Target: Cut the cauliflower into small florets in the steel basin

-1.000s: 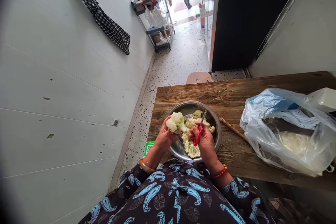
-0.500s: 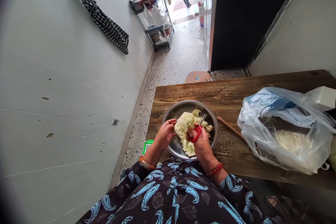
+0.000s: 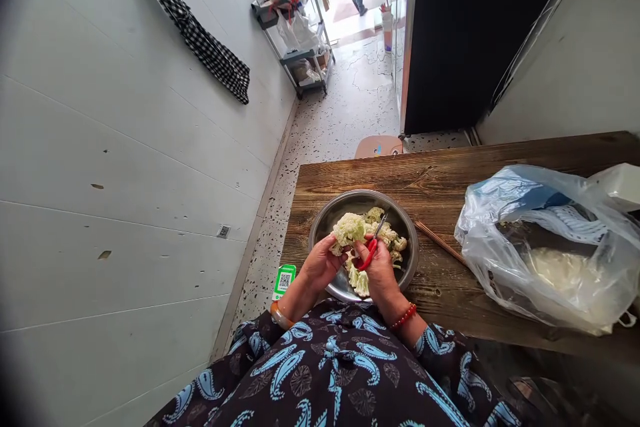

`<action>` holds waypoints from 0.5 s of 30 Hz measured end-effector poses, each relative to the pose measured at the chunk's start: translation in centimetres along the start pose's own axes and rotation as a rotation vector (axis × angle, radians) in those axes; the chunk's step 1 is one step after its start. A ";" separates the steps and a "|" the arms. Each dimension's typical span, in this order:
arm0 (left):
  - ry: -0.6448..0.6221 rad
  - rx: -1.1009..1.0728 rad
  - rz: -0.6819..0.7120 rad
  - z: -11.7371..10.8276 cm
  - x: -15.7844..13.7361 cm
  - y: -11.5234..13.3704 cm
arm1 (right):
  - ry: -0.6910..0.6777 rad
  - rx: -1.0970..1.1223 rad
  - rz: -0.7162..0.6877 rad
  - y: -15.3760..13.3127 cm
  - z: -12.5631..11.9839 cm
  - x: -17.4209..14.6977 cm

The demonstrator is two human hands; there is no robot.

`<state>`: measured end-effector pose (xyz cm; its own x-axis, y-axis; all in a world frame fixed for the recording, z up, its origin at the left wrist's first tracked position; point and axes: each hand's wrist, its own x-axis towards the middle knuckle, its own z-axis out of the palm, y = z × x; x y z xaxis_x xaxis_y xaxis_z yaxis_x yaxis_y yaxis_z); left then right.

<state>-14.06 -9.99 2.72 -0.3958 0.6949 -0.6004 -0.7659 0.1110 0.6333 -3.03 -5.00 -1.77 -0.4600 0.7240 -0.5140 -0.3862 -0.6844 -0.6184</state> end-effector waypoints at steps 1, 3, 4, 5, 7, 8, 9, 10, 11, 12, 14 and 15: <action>0.002 0.006 -0.007 0.0 0.0 0.0 | -0.007 0.016 0.025 -0.1 -0.1 0.1; -0.014 0.030 -0.007 0.2 0.0 0.1 | -0.025 0.045 0.079 -0.2 -0.3 0.3; -0.026 0.046 -0.001 0.3 -0.1 0.1 | -0.037 0.054 0.101 -0.3 -0.4 0.4; -0.037 0.064 0.007 0.4 -0.2 0.2 | -0.051 0.059 0.118 -0.3 -0.4 0.5; -0.056 0.100 0.017 0.6 -0.5 0.3 | -0.079 0.057 0.145 -0.4 -0.4 0.7; -0.065 0.114 0.019 0.8 -0.6 0.3 | -0.094 0.053 0.160 -0.4 -0.4 0.7; -0.071 0.121 0.020 0.8 -0.6 0.2 | -0.105 0.049 0.170 -0.4 -0.3 0.7; -0.073 0.121 0.022 0.9 -0.7 0.1 | -0.108 0.044 0.173 -0.4 -0.3 0.7; -0.072 0.115 0.025 1.0 -0.7 -0.1 | -0.104 0.039 0.165 -0.4 -0.2 0.6; -0.066 0.102 0.028 1.0 -0.7 -0.2 | -0.095 0.036 0.149 -0.4 -0.1 0.5; -0.047 0.068 0.018 1.1 -0.6 -0.5 | -0.066 0.036 0.099 -0.4 0.1 0.3; -0.034 0.046 0.003 1.2 -0.5 -0.6 | -0.049 0.037 0.074 -0.5 0.3 0.3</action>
<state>-12.76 -9.59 3.20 -0.3800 0.7193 -0.5815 -0.7404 0.1403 0.6574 -3.19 -4.51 -1.45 -0.5265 0.6671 -0.5271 -0.3786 -0.7391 -0.5571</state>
